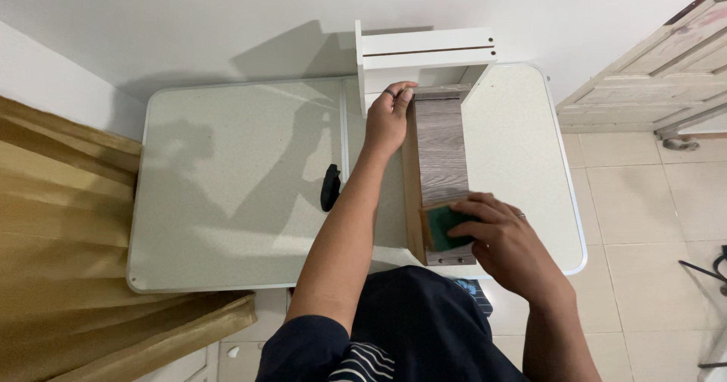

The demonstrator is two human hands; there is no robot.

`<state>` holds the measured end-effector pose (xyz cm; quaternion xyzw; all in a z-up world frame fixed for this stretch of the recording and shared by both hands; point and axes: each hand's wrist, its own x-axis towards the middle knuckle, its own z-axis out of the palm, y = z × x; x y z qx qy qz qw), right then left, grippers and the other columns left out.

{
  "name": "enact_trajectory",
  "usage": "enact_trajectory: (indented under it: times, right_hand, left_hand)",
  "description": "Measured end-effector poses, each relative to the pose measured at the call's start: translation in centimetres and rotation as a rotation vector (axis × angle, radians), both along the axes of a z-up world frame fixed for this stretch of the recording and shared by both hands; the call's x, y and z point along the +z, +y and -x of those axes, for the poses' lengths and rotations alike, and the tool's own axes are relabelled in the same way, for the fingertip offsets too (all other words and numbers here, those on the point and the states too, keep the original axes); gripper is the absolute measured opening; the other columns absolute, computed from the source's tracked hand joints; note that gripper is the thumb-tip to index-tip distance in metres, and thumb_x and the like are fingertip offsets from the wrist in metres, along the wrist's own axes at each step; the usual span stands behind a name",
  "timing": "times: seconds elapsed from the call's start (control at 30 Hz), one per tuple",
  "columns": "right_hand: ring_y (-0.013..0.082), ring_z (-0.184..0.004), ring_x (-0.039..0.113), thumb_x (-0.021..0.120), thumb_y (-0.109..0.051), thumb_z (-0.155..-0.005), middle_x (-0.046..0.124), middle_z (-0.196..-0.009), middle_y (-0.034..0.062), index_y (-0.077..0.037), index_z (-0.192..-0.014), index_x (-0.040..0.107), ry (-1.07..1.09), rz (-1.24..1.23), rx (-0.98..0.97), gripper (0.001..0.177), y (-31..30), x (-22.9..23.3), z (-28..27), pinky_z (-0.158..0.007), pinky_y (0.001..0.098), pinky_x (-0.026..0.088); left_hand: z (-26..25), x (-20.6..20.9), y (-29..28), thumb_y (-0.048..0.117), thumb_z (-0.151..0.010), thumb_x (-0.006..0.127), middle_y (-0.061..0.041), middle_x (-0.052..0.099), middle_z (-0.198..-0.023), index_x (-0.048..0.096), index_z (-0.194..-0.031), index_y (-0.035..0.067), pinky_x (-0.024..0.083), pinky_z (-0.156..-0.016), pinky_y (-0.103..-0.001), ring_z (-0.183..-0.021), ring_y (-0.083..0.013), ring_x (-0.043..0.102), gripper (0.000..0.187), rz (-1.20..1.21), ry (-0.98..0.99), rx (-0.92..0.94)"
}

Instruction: The person sands the edges and surfaces of two small wooden boxes using a green abrasive sponge. They hold each box steady with one hand while scrubbing the sides and corners with the other, then set the boxes aside on a white table.

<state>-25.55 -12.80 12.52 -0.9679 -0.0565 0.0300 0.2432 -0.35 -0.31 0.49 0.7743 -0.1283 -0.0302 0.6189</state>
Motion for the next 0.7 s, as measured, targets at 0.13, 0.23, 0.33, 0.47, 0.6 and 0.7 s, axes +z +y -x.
enact_trajectory:
  times: [0.13, 0.23, 0.33, 0.47, 0.6, 0.7]
  right_hand:
    - [0.0180, -0.141, 0.047, 0.073, 0.005, -0.071, 0.065, -0.140, -0.0086, -0.019, -0.097, 0.083, 0.279, 0.057, 0.020, 0.036, -0.8, 0.9, 0.9, -0.116, 0.0418, 0.039]
    - [0.0193, -0.142, 0.047, 0.070, 0.007, -0.072, 0.065, -0.136, -0.0069, -0.020, -0.099, 0.083, 0.258, 0.112, -0.008, 0.040, -1.6, 1.2, 0.6, -0.116, 0.0425, 0.040]
    - [0.0246, -0.140, 0.047, 0.069, 0.006, -0.073, 0.064, -0.137, -0.0012, -0.018, -0.104, 0.081, 0.071, 0.137, -0.042, 0.041, -1.4, 0.8, -0.8, -0.111, 0.0468, 0.041]
    - [0.0288, -0.138, 0.047, 0.069, 0.004, -0.073, 0.062, -0.139, 0.0038, -0.016, -0.110, 0.079, -0.086, 0.073, -0.017, 0.043, 0.1, -0.5, -1.8, -0.106, 0.0484, 0.042]
    - [0.0244, -0.141, 0.048, 0.069, 0.006, -0.068, 0.064, -0.138, -0.0021, -0.019, -0.101, 0.081, 0.032, 0.002, 0.133, 0.043, -1.1, -0.2, -1.1, -0.110, 0.0452, 0.043]
    - [0.0208, -0.142, 0.048, 0.070, 0.006, -0.071, 0.064, -0.139, -0.0052, -0.022, -0.103, 0.082, 0.138, 0.066, 0.064, 0.044, -2.2, 0.1, -1.3, -0.114, 0.0441, 0.042]
  left_hand:
    - [0.0, -0.2, 0.1, 0.041, -0.106, 0.051, -0.006, 0.078, -0.102, 0.072, -0.122, 0.017, 0.055, -0.090, -0.033, -0.099, -0.0189, 0.072, 0.035, -0.006, 0.020, 0.006]
    - [0.1, -0.4, -0.2, 0.040, -0.105, 0.052, -0.006, 0.078, -0.103, 0.072, -0.121, 0.016, 0.055, -0.089, -0.033, -0.099, -0.0188, 0.072, 0.035, 0.030, 0.021, 0.020]
    - [0.1, -0.3, -0.4, 0.040, -0.106, 0.052, -0.005, 0.078, -0.103, 0.072, -0.121, 0.016, 0.055, -0.089, -0.033, -0.099, -0.0173, 0.072, 0.035, 0.026, 0.010, 0.025]
    - [0.4, -0.3, -0.5, 0.040, -0.107, 0.050, -0.005, 0.077, -0.100, 0.071, -0.122, 0.015, 0.056, -0.087, -0.032, -0.094, -0.0176, 0.072, 0.036, 0.039, 0.051, 0.031]
    - [0.5, -0.1, -0.6, 0.040, -0.106, 0.050, -0.005, 0.078, -0.100, 0.071, -0.122, 0.016, 0.056, -0.087, -0.032, -0.094, -0.0169, 0.073, 0.036, 0.013, 0.040, 0.040]
    - [0.7, -0.2, -0.5, 0.040, -0.106, 0.050, -0.005, 0.078, -0.100, 0.071, -0.122, 0.016, 0.056, -0.088, -0.033, -0.095, -0.0173, 0.073, 0.036, 0.014, 0.027, 0.050]
